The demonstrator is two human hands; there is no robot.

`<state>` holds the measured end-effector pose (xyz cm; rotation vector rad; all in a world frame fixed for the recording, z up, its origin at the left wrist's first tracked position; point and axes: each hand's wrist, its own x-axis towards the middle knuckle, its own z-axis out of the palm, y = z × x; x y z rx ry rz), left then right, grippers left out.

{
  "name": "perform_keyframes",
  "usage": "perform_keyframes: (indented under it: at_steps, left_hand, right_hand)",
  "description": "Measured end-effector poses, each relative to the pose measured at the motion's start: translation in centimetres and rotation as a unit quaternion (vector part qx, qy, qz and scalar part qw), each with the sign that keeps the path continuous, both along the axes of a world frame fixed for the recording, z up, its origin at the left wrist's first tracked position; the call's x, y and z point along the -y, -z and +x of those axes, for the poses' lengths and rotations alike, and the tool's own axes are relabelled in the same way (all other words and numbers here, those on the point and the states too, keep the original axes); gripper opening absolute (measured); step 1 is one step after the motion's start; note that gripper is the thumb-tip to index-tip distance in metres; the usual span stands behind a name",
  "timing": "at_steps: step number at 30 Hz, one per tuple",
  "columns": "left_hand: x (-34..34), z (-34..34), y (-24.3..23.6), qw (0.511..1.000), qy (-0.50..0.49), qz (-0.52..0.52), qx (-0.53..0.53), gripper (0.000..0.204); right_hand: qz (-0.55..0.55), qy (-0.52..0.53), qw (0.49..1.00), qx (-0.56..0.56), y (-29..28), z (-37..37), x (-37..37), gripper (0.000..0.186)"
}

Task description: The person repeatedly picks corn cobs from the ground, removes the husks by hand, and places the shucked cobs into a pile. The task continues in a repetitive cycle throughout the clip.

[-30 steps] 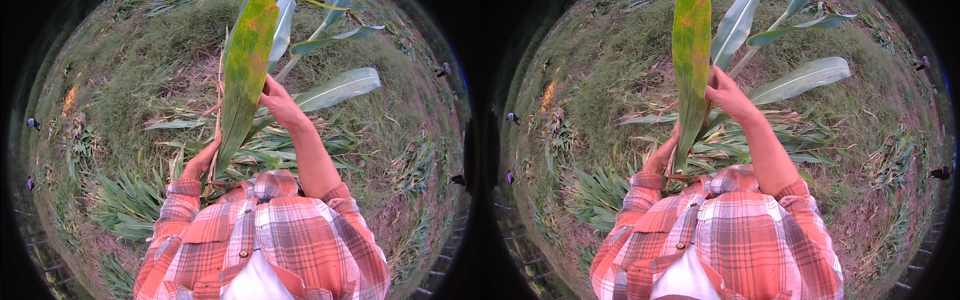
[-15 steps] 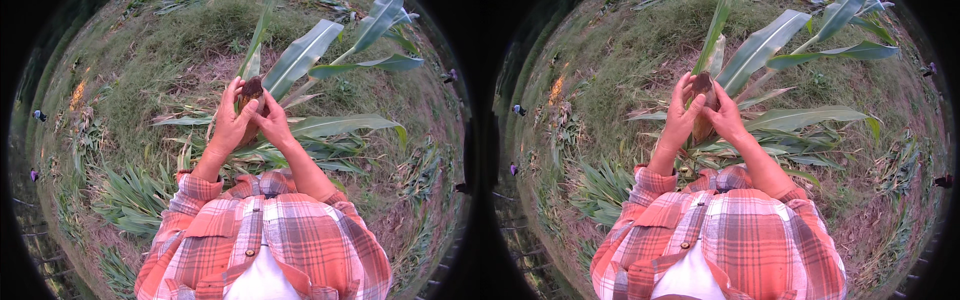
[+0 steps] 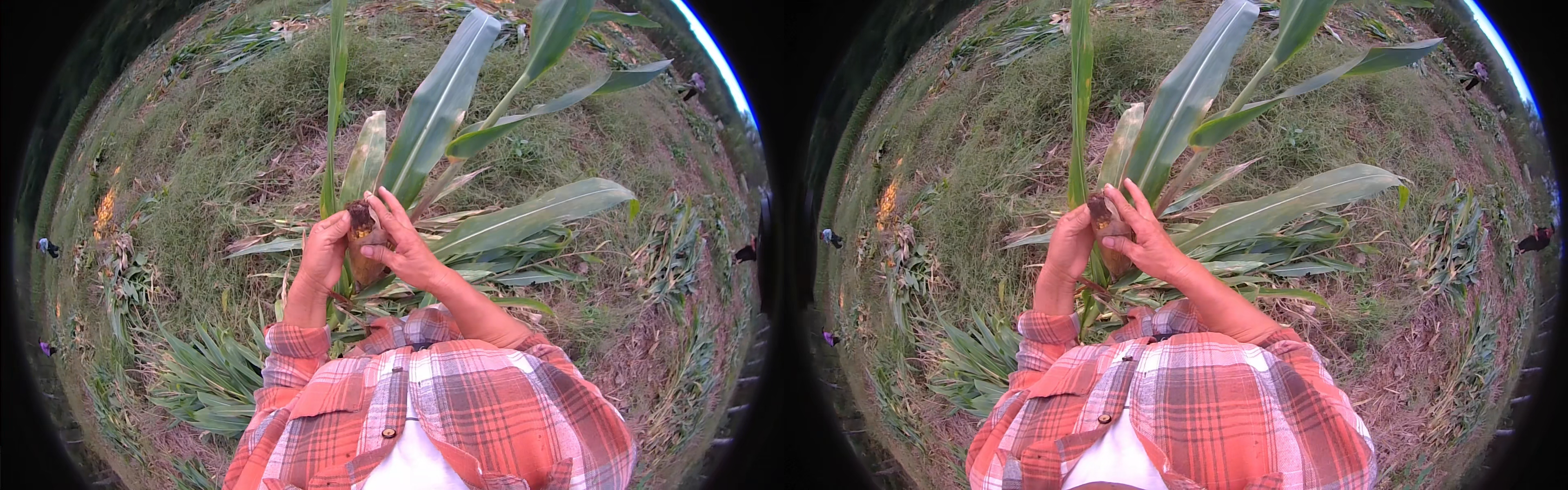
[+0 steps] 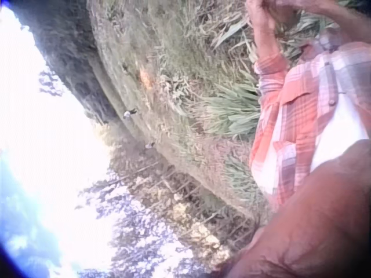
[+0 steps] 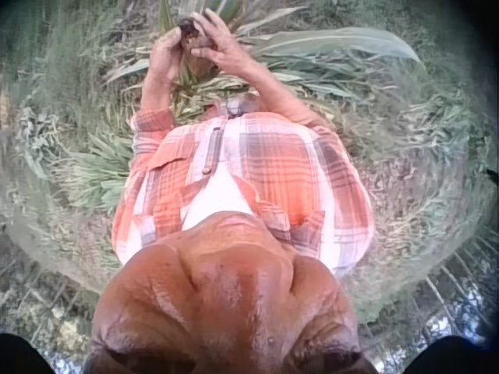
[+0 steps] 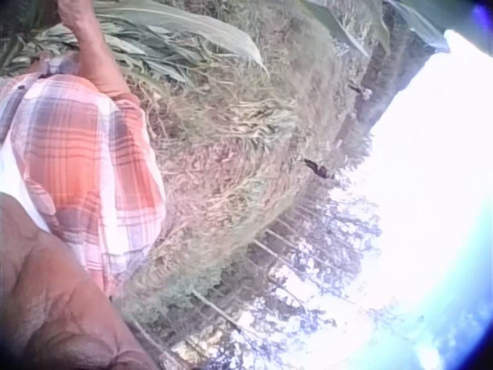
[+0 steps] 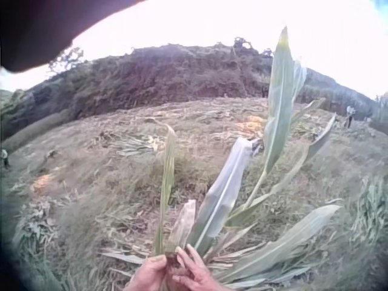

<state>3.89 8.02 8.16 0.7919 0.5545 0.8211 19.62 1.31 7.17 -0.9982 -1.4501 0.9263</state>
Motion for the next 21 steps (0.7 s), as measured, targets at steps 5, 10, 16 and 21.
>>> perform_keyframes:
  at_steps: [5,10,16,21]
  left_hand:
    - [-0.9,-1.1,3.0,1.000,-0.004,-0.014,-0.022,0.025]
    - [-0.6,0.7,3.6,0.988,-0.080,-0.131,-0.018,0.015]
    - [-1.6,1.5,5.2,0.981,-0.119,-0.155,0.006,0.017]
    - [-3.2,0.7,7.4,0.919,-0.132,-0.327,0.178,0.019]
  right_hand:
    - [-0.007,0.017,0.999,0.039,0.6,-1.3,1.0,0.077]
    - [-0.041,0.070,0.992,0.096,1.7,-3.6,1.6,0.077]
    - [0.023,0.218,0.947,0.233,-1.4,-3.0,1.1,0.058]
    - [0.067,0.185,0.978,0.066,-0.3,-2.5,0.9,0.041]
